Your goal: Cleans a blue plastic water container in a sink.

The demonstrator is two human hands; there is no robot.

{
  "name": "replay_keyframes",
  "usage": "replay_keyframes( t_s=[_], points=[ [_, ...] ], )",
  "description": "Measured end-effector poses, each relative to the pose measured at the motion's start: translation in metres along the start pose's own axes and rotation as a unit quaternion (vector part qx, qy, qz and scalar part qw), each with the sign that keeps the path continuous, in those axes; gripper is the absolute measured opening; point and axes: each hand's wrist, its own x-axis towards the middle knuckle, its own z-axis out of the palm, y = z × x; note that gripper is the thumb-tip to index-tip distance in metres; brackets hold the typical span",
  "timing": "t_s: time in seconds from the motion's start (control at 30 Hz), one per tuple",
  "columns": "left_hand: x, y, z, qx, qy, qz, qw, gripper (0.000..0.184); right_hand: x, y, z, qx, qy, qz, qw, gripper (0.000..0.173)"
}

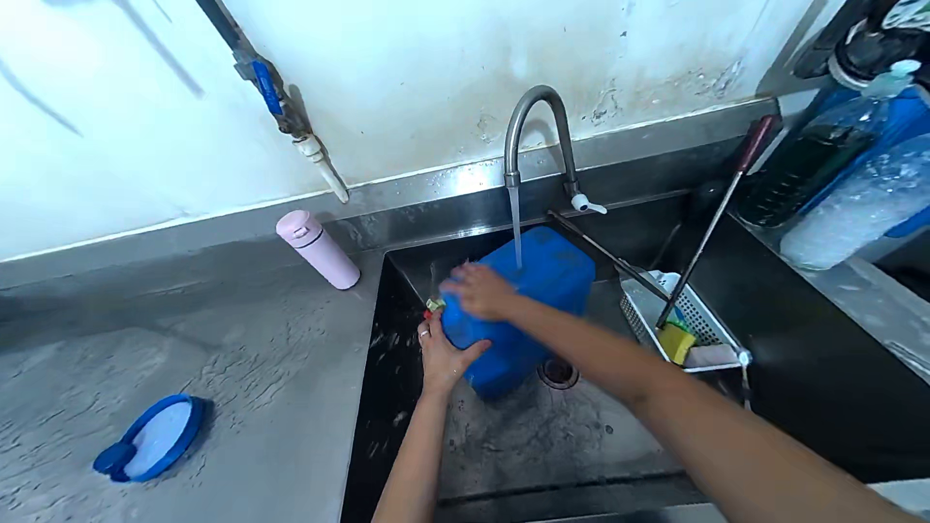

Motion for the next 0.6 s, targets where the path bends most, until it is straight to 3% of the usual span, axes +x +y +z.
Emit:
replay_keyframes(
  t_s=[0.07,0.13,0.23,0.3,0.37,0.43,0.5,0.6],
  points=[
    [-0.001,0.004,0.000,-0.018,-0.013,-0.011,1.000,0.116,-0.009,0.059,-0.032,-0.009,0.085,0.119,0.989,0.043],
    [0.004,0.012,0.002,-0.022,-0.030,-0.023,0.999,0.115,-0.004,0.082,-0.035,-0.014,0.097,0.213,0.972,0.058],
    [0.010,0.008,0.003,0.000,-0.047,-0.002,0.999,0.111,0.000,0.006,0.011,-0.015,0.048,0.134,0.990,0.062],
    [0.015,0.002,-0.004,0.020,-0.064,0.031,0.997,0.113,-0.006,-0.014,0.002,-0.009,-0.013,0.093,0.996,0.057],
    [0.020,0.002,-0.014,0.047,-0.112,0.039,0.992,0.115,-0.023,0.033,-0.021,0.017,0.041,0.139,0.989,0.052],
    [0.037,0.015,-0.021,0.092,-0.182,0.025,0.979,0.114,-0.038,0.103,-0.046,-0.002,0.100,0.231,0.968,0.066],
    [0.061,0.045,-0.021,0.185,-0.252,-0.041,0.949,0.108,-0.059,0.122,-0.059,-0.025,0.071,0.302,0.950,0.080],
    [0.087,0.093,0.009,0.308,-0.257,-0.153,0.903,0.099,-0.122,0.078,-0.051,-0.025,-0.078,0.336,0.938,0.090]
  ],
)
